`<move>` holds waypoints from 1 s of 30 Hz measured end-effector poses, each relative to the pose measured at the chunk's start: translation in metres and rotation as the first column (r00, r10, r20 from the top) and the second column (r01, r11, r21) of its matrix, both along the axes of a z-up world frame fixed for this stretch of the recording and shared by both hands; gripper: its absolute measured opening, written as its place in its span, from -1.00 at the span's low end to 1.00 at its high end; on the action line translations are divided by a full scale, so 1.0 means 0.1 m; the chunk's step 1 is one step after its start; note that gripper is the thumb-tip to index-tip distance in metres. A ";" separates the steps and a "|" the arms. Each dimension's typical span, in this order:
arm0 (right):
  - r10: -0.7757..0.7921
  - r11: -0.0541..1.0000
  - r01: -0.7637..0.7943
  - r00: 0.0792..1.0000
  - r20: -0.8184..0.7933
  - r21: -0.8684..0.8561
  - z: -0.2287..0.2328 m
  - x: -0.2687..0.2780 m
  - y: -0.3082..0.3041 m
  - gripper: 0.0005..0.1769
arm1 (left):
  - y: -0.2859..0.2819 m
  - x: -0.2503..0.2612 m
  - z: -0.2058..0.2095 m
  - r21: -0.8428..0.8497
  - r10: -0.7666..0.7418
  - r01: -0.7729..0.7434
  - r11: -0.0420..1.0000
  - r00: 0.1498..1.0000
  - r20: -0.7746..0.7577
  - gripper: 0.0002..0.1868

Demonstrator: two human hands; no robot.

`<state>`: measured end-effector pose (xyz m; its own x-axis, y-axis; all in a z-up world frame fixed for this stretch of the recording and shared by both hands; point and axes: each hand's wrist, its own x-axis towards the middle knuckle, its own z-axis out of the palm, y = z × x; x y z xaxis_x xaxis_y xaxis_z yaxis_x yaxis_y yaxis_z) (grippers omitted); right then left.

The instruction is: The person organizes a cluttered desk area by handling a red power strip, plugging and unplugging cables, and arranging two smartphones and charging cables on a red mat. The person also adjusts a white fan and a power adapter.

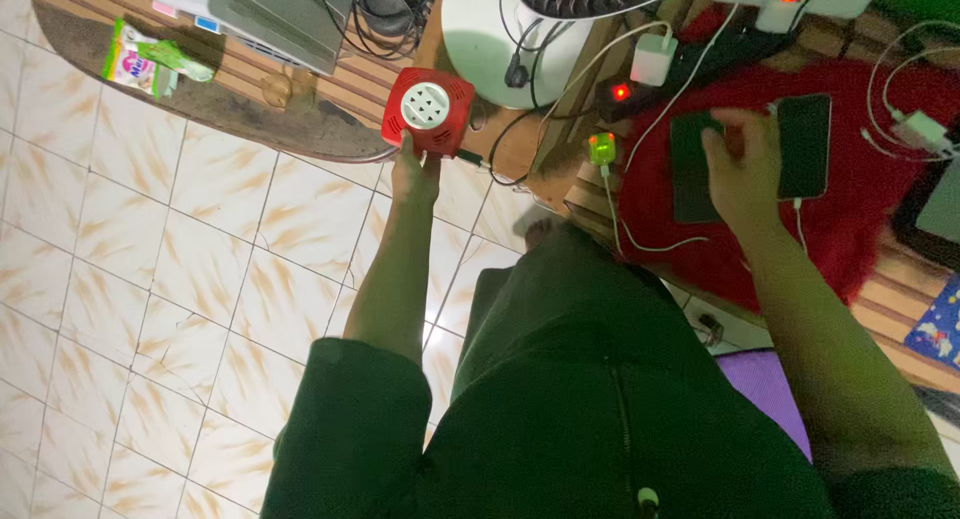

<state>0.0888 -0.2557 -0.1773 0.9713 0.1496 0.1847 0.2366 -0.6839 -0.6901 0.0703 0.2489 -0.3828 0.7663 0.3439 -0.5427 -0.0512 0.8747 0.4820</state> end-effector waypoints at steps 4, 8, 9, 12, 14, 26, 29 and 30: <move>-0.086 0.988 0.098 0.991 -0.100 0.119 -0.27 -0.32 -0.16 -0.73 | 0.11 0.09 -0.34 0.057 -0.015 0.025 0.998 0.984 -0.176 -0.45; -0.156 0.981 0.169 0.979 -0.133 0.091 -0.41 -0.57 -0.17 -0.75 | 0.12 0.12 -0.52 0.099 -0.094 0.122 0.988 0.965 -0.247 -0.51; -0.191 0.977 0.202 0.969 -0.154 0.064 -0.44 -0.61 -0.16 -0.75 | 0.11 0.14 -0.57 0.110 -0.111 0.143 0.984 0.959 -0.260 -0.53; -0.190 0.981 0.185 0.973 -0.129 -0.050 -0.46 -0.67 -0.13 -0.72 | 0.06 0.24 -0.67 0.176 -0.132 0.200 0.964 0.932 -0.338 -0.52; -0.170 0.985 0.169 0.979 -0.110 -0.020 -0.47 -0.70 -0.07 -0.71 | 0.01 0.29 -0.71 0.174 -0.100 0.179 0.968 0.917 -0.385 -0.52; -0.236 0.954 0.274 0.936 -0.263 0.119 -0.45 -0.69 0.04 -0.71 | 0.03 0.28 -0.77 0.097 -0.077 0.113 0.989 0.947 -0.313 -0.48; -0.238 0.962 0.266 0.929 -0.284 0.065 -0.43 -0.68 0.09 -0.72 | 0.10 0.22 -0.75 0.007 -0.135 0.151 0.988 0.901 -0.411 -0.47; -0.238 0.968 0.251 0.932 -0.273 0.013 -0.41 -0.68 0.11 -0.73 | 0.11 0.22 -0.73 -0.034 -0.163 0.165 0.986 0.883 -0.440 -0.46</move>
<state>0.0211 -0.2452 -0.2183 0.9911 -0.1017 -0.0859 -0.1319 -0.6626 -0.7373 0.0922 0.2596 -0.4563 0.4949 0.2373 -0.8359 0.3107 0.8501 0.4253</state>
